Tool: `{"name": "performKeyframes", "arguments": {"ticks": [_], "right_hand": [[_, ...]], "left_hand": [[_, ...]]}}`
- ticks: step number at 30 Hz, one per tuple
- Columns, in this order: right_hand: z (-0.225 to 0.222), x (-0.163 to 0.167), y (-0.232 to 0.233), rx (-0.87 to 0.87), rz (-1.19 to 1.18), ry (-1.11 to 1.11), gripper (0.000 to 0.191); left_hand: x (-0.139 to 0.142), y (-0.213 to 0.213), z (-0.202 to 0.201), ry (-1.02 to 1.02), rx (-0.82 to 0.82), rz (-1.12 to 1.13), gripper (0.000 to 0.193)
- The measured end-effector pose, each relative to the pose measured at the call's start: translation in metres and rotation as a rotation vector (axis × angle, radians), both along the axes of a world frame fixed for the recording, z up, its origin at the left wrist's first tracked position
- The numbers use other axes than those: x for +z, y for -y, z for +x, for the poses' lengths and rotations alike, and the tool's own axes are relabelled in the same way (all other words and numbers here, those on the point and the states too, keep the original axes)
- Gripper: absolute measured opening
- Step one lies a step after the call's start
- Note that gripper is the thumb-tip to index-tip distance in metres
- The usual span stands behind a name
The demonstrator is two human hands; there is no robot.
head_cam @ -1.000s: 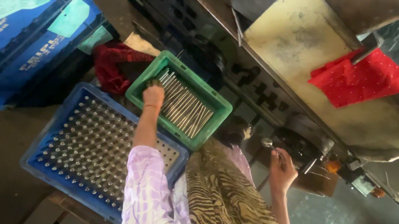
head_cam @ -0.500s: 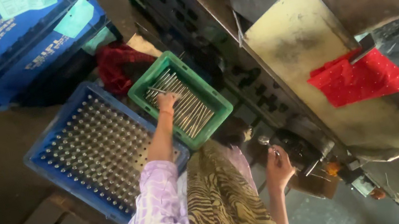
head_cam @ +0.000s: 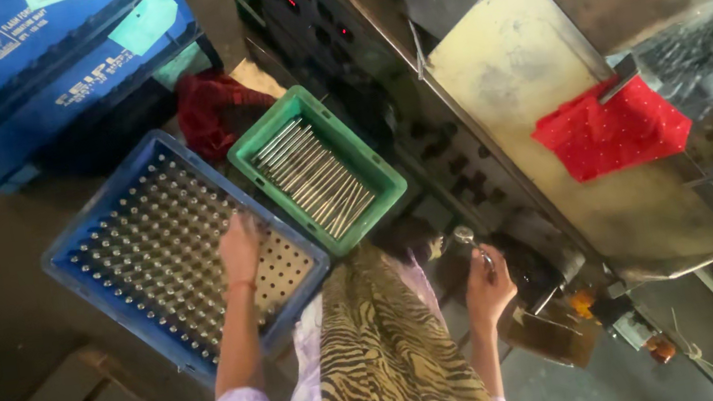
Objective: The person repeatedly picks metal rods from a green tray, presses each rod against a rotating grinding wheel, and places the finished rods into a blue tray. The person occasionally wipes the grinding wheel with a red cloth.
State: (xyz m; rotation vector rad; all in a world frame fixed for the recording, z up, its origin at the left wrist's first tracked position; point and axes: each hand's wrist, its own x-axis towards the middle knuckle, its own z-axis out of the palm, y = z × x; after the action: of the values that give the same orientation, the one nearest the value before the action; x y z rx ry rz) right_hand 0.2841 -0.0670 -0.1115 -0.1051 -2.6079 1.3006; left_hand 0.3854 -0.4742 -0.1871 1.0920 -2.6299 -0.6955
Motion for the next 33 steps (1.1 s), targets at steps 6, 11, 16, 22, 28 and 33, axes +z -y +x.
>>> {"name": "performKeyframes", "arguments": {"ticks": [6,11,16,22,28,33], "right_hand": [[0.005,0.0,-0.004,0.032,0.026,0.046,0.018],[0.007,-0.003,-0.001,0.069,0.042,0.032,0.021],[0.009,0.008,0.015,0.165,-0.09,-0.039,0.023],[-0.007,0.046,0.049,0.193,-0.394,0.012,0.021],[-0.024,0.094,0.071,0.187,-0.59,0.035,0.023],[-0.023,0.111,0.055,0.091,-0.496,-0.031,0.024]], "left_hand": [[-0.008,-0.002,0.008,0.195,-0.123,-0.094,0.018],[0.004,0.007,0.012,0.201,-0.217,-0.137,0.023],[0.077,0.034,0.028,0.193,-0.222,0.101,0.023],[0.107,-0.049,-0.047,-0.869,0.064,1.539,0.032],[0.111,-0.176,-0.112,-0.755,-0.715,1.252,0.049],[0.145,-0.201,-0.129,-0.749,-0.89,0.669,0.049]]}}
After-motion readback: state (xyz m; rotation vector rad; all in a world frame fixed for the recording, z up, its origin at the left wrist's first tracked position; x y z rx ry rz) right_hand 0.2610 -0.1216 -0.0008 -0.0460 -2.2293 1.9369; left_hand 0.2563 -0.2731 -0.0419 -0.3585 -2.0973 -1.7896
